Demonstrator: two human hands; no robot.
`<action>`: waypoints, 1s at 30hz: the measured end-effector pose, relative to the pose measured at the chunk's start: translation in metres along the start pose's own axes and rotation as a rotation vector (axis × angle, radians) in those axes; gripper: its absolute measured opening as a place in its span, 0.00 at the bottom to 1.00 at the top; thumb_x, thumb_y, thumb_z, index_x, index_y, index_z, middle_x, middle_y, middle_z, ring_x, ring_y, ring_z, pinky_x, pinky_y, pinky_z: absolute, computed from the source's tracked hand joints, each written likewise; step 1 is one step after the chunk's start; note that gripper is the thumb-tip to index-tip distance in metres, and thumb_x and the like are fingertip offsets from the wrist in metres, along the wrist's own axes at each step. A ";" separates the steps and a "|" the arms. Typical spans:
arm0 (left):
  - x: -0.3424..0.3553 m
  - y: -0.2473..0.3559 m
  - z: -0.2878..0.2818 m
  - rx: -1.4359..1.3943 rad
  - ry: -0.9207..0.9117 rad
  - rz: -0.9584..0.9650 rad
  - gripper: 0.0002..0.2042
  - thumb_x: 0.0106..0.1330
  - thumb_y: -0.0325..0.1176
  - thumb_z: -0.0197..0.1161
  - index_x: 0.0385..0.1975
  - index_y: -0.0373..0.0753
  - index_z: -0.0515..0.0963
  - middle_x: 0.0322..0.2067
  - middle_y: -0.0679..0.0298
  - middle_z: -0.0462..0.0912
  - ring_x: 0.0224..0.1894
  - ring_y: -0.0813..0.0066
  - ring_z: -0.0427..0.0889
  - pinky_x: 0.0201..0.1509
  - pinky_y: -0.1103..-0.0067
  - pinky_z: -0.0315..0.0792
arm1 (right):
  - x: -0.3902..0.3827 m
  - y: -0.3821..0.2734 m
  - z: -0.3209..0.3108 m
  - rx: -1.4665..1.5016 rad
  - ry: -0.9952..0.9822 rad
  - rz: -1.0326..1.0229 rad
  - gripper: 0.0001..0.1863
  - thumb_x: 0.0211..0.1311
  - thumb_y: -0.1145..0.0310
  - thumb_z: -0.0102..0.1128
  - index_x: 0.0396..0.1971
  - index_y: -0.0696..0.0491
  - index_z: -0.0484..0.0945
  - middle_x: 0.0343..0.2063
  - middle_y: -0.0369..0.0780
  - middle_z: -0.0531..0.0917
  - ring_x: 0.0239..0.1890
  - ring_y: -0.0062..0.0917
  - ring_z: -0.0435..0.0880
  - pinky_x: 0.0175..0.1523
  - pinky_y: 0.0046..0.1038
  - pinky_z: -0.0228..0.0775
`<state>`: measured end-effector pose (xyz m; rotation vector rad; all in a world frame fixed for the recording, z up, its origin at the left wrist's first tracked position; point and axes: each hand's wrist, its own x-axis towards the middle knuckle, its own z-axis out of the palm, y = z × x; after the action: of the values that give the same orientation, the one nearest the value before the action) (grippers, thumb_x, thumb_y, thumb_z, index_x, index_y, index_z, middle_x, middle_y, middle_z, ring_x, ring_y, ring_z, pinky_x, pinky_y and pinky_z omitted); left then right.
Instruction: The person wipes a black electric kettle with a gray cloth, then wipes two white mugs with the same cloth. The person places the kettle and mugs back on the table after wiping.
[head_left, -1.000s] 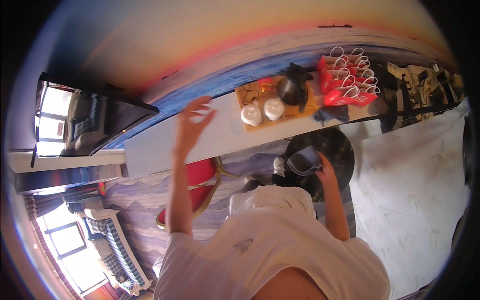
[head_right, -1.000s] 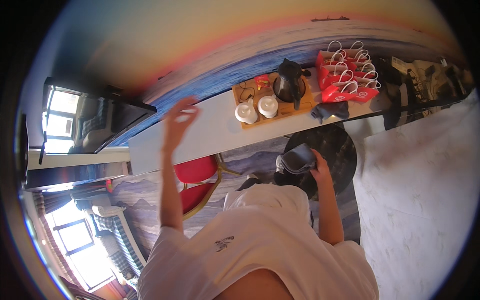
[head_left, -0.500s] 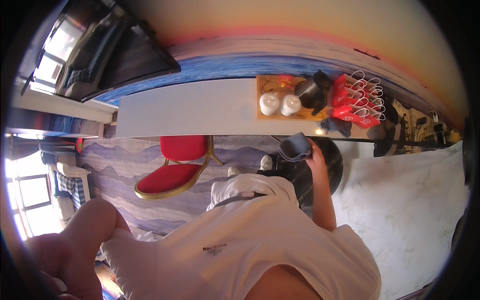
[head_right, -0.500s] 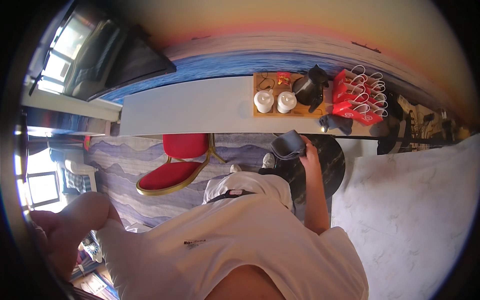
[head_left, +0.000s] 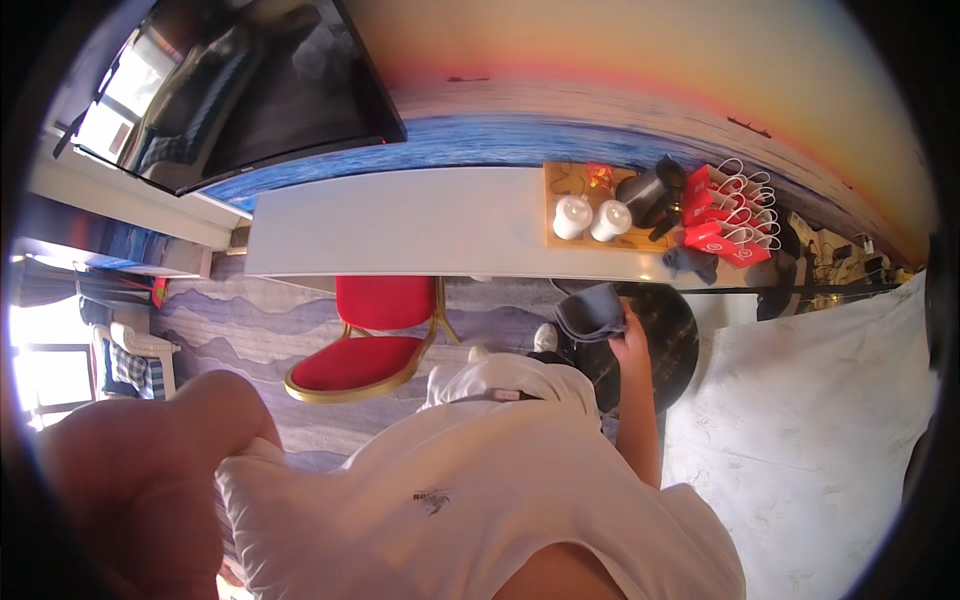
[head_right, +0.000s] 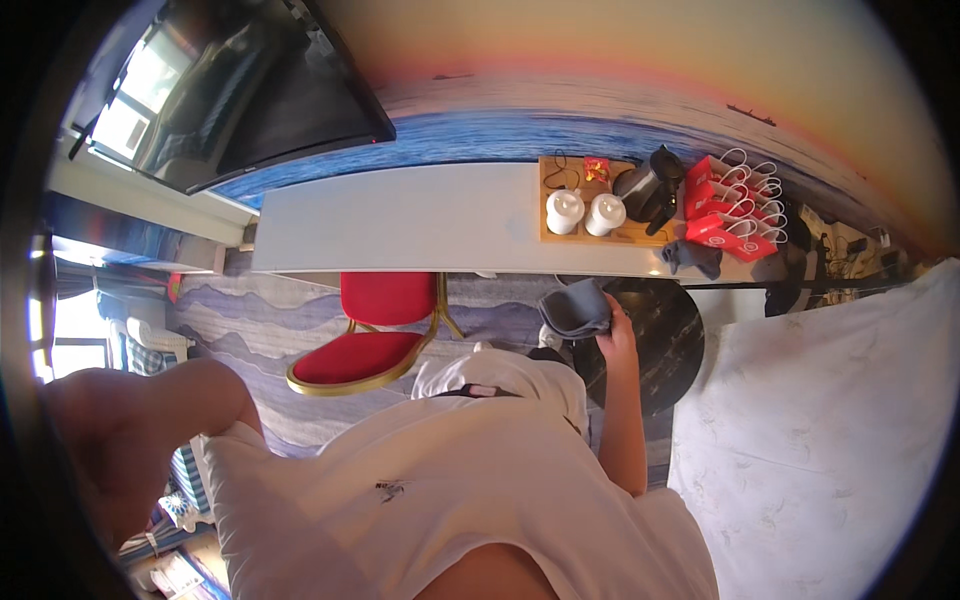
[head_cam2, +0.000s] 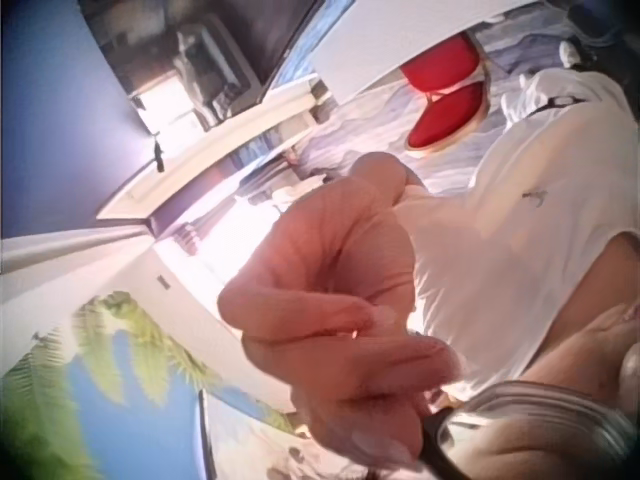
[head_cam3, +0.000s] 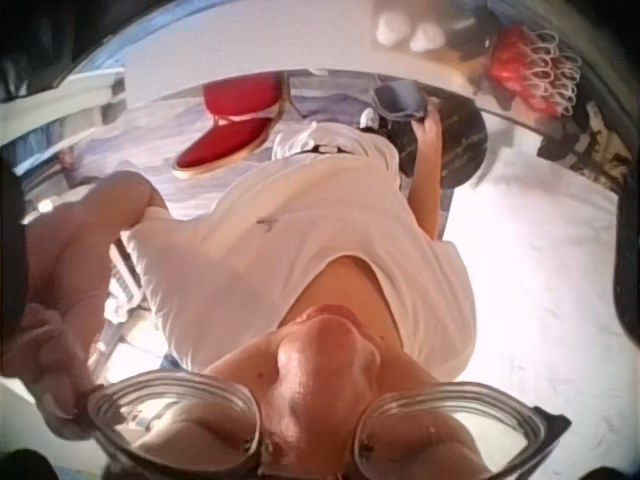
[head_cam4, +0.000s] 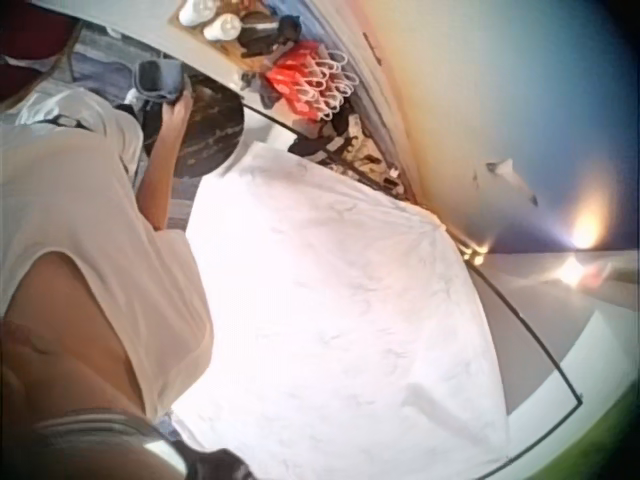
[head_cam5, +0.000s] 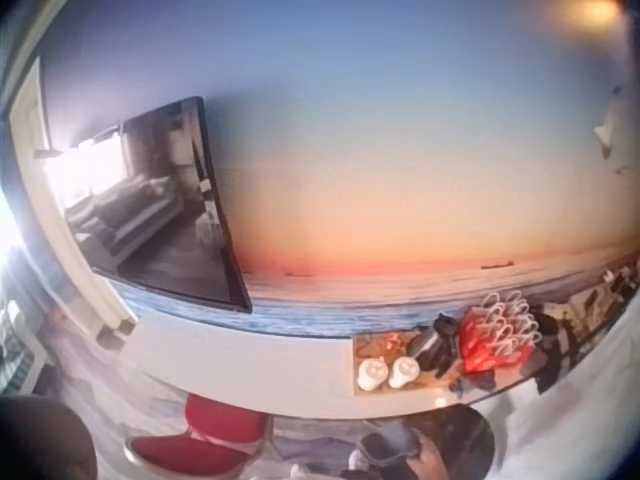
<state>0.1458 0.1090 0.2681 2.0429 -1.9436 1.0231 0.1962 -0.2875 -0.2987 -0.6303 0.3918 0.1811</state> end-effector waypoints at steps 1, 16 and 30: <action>-0.012 -0.001 0.003 -0.013 0.050 -0.025 0.14 0.68 0.38 0.47 0.46 0.38 0.71 0.33 0.64 0.78 0.34 0.74 0.77 0.46 0.76 0.69 | -0.012 0.003 0.014 0.034 0.012 -0.008 0.14 0.66 0.68 0.48 0.46 0.59 0.76 0.42 0.40 0.82 0.45 0.26 0.80 0.54 0.30 0.71; -0.434 0.138 0.355 -0.473 -0.416 -1.788 0.12 0.65 0.38 0.51 0.37 0.41 0.80 0.35 0.55 0.83 0.37 0.53 0.82 0.43 0.64 0.76 | -0.060 0.062 0.057 0.073 0.287 -0.155 0.18 0.66 0.56 0.54 0.43 0.56 0.76 0.41 0.39 0.80 0.45 0.25 0.79 0.53 0.26 0.70; -0.439 0.234 0.336 -0.293 -0.959 -1.941 0.25 0.57 0.49 0.55 0.55 0.46 0.71 0.56 0.54 0.70 0.60 0.52 0.64 0.63 0.58 0.57 | -0.052 0.162 0.137 -0.084 0.251 0.308 0.15 0.56 0.73 0.63 0.43 0.59 0.74 0.43 0.44 0.79 0.47 0.36 0.78 0.52 0.42 0.73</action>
<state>0.0824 0.2567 -0.3100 2.7504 0.4940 -0.7004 0.1448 -0.0783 -0.2629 -0.6761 0.7270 0.4158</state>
